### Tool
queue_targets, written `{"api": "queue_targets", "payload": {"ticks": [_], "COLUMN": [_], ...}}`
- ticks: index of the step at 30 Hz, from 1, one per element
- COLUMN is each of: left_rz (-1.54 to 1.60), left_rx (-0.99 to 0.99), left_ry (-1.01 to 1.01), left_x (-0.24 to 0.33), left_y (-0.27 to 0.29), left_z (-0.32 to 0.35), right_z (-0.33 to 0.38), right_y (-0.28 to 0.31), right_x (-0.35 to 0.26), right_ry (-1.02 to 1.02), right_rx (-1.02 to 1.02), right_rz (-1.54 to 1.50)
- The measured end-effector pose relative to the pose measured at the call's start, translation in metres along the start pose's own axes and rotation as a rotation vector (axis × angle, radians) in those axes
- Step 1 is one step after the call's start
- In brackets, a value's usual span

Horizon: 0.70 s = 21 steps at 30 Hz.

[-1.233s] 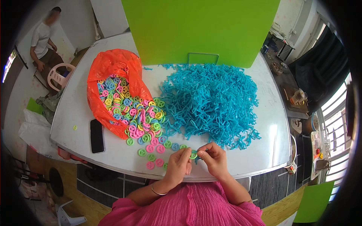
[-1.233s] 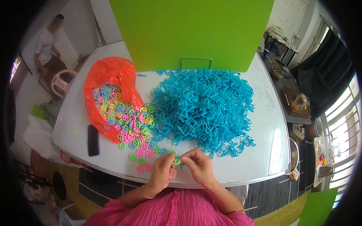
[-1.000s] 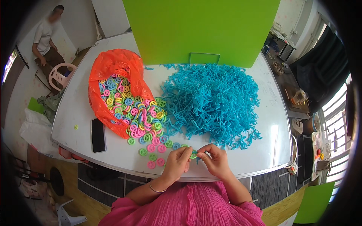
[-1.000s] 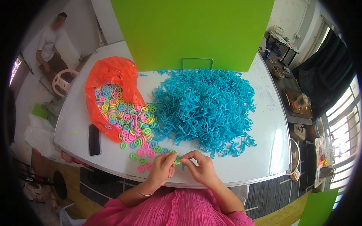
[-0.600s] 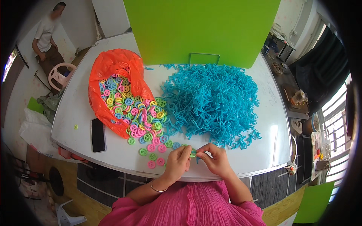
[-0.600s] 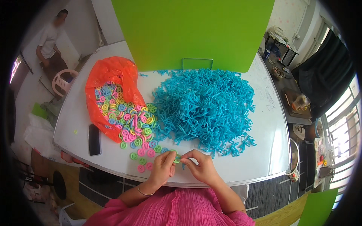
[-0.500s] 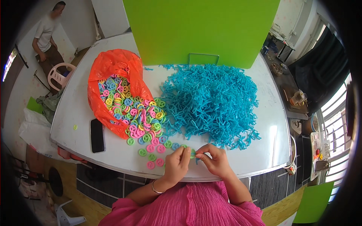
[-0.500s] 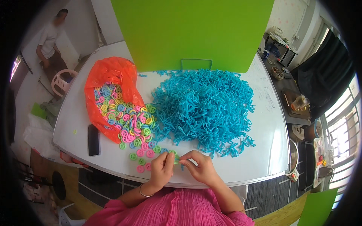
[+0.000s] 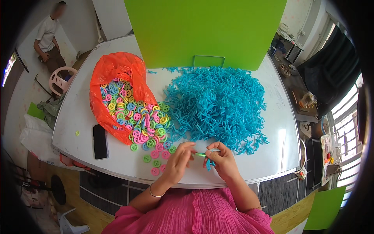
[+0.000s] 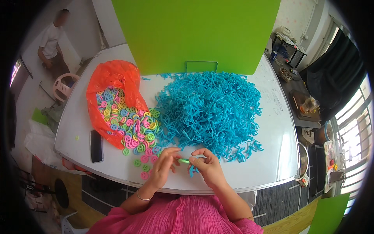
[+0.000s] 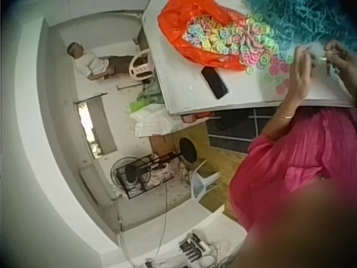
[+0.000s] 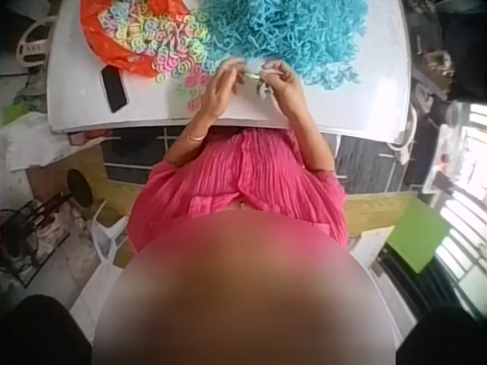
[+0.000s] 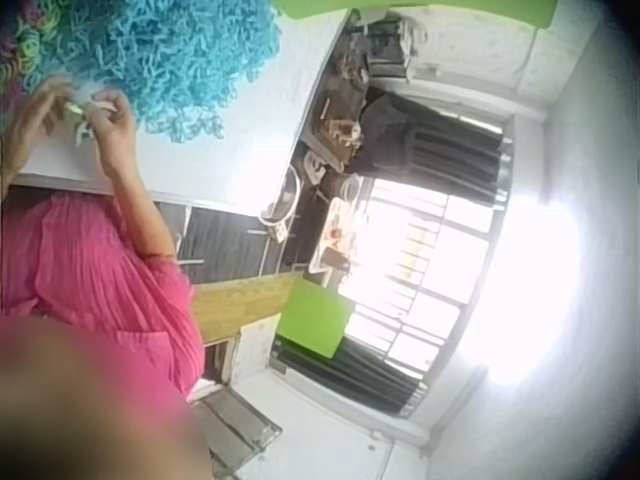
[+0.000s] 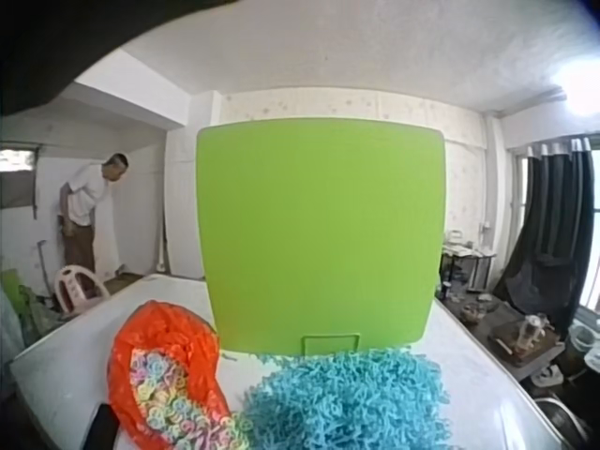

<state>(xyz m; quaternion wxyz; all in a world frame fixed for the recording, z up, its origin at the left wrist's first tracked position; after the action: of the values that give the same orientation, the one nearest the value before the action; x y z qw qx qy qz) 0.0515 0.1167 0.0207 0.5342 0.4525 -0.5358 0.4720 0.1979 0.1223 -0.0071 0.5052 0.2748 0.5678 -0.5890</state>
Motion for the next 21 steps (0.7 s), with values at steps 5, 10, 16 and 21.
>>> {"api": "queue_targets", "payload": {"ticks": [5,10,16,21], "left_rz": [-0.142,-0.042,0.194,0.081], "left_rx": [-0.175,-0.129,-0.084,-0.064], "left_ry": [-0.231,0.024,0.131,0.121], "left_x": [0.020,-0.009,-0.019,-0.004], "left_y": [-0.012,-0.005,0.012,0.014], "left_z": [-0.002,-0.003,-0.007,-0.003], "right_z": [-0.001,0.003,0.035,0.054], "right_y": [-0.003,-0.003,-0.033,-0.077], "right_x": [0.008,0.001,-0.078,-0.080], "right_ry": [-0.113,-0.104,0.788,1.136], "right_rx": [0.016,0.003,0.117,-0.214], "right_rz": [-0.219,-0.016,0.880,1.109]}}
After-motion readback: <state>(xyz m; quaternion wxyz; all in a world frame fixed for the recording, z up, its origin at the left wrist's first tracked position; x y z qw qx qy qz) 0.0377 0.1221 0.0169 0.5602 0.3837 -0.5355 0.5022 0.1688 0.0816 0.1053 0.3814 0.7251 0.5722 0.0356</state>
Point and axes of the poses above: each hand's wrist, its own z-axis away from the middle knuckle, its own y-axis out of the back of the hand, x = y × z, the point moved 10 cm from there along -z, towards the middle knuckle, and after that the axes turned 2 degrees about y, right-handed, at the moved point
